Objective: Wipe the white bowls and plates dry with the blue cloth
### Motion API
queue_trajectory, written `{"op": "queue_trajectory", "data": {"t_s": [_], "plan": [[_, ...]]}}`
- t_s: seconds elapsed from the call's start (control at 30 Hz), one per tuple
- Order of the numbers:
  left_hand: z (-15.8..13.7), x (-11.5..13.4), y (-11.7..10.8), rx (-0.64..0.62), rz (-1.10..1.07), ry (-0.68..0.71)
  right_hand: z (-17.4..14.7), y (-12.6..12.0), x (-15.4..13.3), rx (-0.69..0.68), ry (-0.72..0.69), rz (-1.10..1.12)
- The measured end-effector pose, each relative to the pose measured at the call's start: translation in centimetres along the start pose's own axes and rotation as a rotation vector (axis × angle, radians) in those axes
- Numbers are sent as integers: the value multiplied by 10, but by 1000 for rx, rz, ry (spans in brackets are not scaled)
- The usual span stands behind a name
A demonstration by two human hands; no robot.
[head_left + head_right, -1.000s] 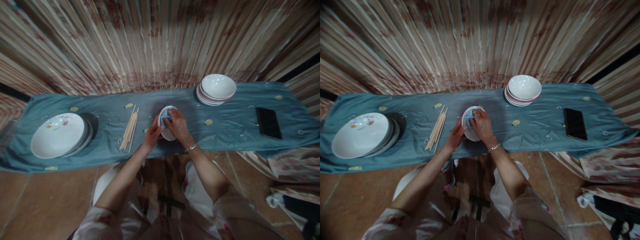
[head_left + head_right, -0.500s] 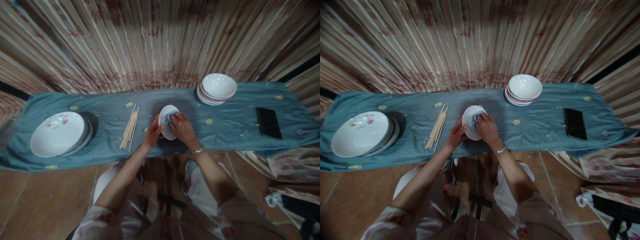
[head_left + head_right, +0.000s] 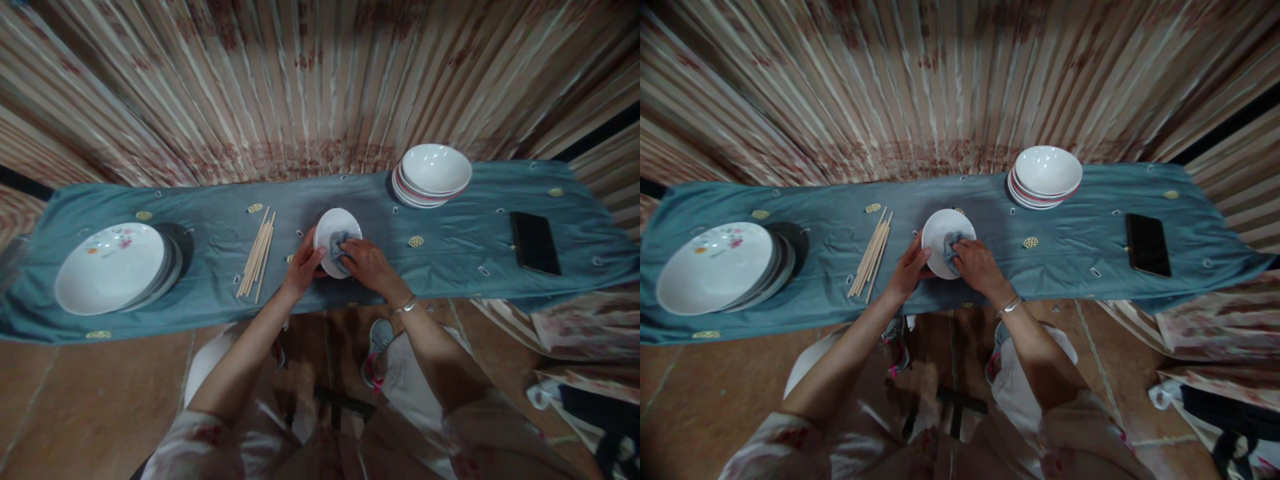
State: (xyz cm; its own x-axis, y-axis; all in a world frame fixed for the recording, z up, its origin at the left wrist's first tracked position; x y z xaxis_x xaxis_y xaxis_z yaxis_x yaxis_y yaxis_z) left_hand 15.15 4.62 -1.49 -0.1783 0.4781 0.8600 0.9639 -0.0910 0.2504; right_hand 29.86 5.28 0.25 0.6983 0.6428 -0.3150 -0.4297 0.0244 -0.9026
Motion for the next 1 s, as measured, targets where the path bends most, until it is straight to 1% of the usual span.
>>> {"op": "queue_trajectory", "data": {"t_s": [0.13, 0.27, 0.47, 0.67, 0.77, 1.0], "plan": [[1, -1, -1, 6, -6, 3, -1, 1, 0, -27, 52, 48], [0, -1, 0, 0, -14, 10, -3, 0, 0, -71, 97, 143], [0, 1, 1, -11, -19, 22, -1, -6, -4, -109, 81, 358], [1, 0, 0, 0, -6, 17, 2, -3, -7, -72, 71, 503], [2, -2, -2, 15, 3, 14, 3, -1, -9, -33, 55, 559], [3, -3, -3, 21, 9, 22, 8, -3, -22, 73, 14, 582]]}}
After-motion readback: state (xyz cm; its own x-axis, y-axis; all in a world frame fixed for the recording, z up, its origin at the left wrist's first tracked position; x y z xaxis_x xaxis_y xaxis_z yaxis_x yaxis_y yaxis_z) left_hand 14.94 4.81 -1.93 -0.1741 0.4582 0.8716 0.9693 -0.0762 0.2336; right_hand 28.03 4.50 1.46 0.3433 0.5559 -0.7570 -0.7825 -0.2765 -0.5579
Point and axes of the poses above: each hand's wrist, its own z-axis towards the middle knuckle, its own y-axis out of the palm, x = y × z, the point moved 7 cm from there along z, towards the middle knuckle, and after that the axes turned 12 degrees about -y, right-handed, at the moved point
